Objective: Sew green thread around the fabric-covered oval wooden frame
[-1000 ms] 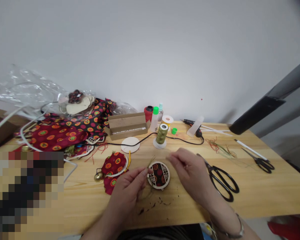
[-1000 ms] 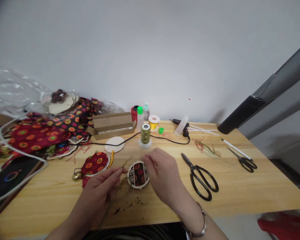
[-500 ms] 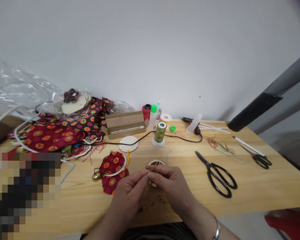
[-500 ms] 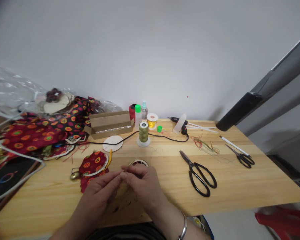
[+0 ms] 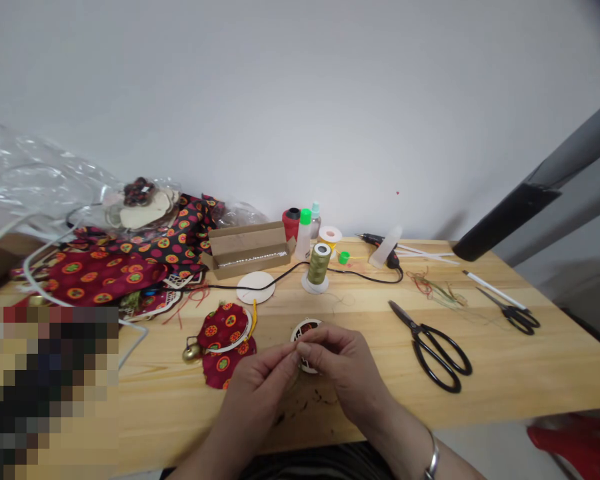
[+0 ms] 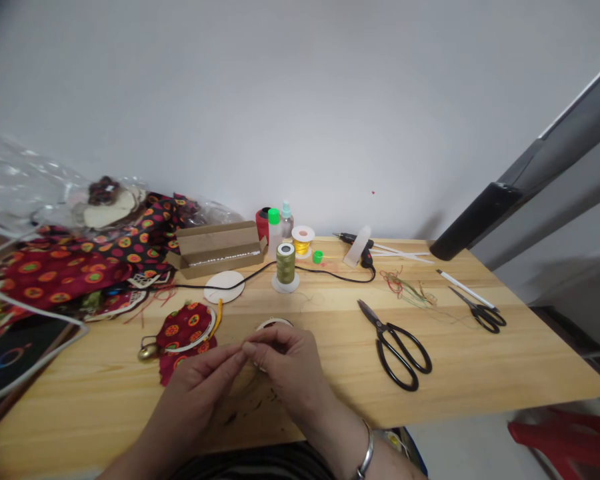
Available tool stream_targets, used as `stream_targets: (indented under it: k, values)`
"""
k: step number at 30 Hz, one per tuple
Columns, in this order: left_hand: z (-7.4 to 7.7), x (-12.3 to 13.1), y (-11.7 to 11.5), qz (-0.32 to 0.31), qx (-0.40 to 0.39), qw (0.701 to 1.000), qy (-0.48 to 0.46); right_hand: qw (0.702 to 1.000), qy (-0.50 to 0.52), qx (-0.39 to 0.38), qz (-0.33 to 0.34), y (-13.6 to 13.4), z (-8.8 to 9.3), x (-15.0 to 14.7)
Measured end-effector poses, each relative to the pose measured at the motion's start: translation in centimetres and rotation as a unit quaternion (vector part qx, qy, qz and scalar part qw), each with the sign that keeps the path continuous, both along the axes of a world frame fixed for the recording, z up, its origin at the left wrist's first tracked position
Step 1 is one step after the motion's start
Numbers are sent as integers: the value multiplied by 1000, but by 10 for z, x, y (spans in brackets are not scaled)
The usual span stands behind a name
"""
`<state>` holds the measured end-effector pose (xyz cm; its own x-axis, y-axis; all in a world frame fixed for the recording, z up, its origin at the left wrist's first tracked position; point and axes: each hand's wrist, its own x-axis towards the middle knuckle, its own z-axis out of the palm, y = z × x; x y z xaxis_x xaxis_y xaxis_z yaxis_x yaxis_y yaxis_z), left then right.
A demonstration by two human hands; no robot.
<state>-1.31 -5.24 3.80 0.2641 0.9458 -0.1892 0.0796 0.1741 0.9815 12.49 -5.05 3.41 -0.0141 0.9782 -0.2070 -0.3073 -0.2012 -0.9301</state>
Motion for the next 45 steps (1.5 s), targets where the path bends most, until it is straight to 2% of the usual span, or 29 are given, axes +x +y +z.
stream_targets:
  k: [9, 14, 19, 21, 23, 24, 27, 28, 29, 31, 33, 34, 37, 45]
  values:
    - [0, 0, 0, -16, -1, 1000, 11, 999, 14, -50, -13, 3, 1, 6]
    - [-1, 1, -1, -20, 1, 1000, 16, 999, -5, -33, 4, 6, 4, 11]
    - [-8, -2, -1, -27, 16, 999, 29, 999, -17, -27, 13, 6, 5, 12]
    - [-11, -5, 0, -32, 54, 997, 42, 999, -22, -20, 9, 7, 5, 13]
    - [-11, -9, 3, 2, 140, 986, 95, 999, -30, -15, 0, 7, 6, 14]
    - [-9, -11, 4, 39, 200, 970, 133, 999, -34, -13, -4, 7, 6, 15]
    - [1, -13, 7, 164, 363, 892, 212, 999, -46, 10, -6, 6, 8, 15]
    - [5, -12, 8, 185, 387, 879, 208, 998, -54, 22, -6, 6, 9, 15]
    - [8, -11, 8, 182, 392, 881, 193, 997, -64, 34, -5, 6, 9, 14]
    - [10, -6, 8, 143, 331, 923, 134, 995, -86, 59, -3, 5, 10, 13]
    - [8, 0, 6, 87, 189, 977, 42, 992, -102, 74, 0, 4, 10, 13]
    - [5, 2, 5, 58, 106, 993, -3, 991, -107, 76, 3, 4, 10, 13]
    - [-4, 7, 2, 20, -18, 996, -81, 989, -125, 75, 9, 5, 9, 14]
    - [-10, 6, 4, 16, -133, 975, -175, 988, -138, 63, 11, 4, 6, 13]
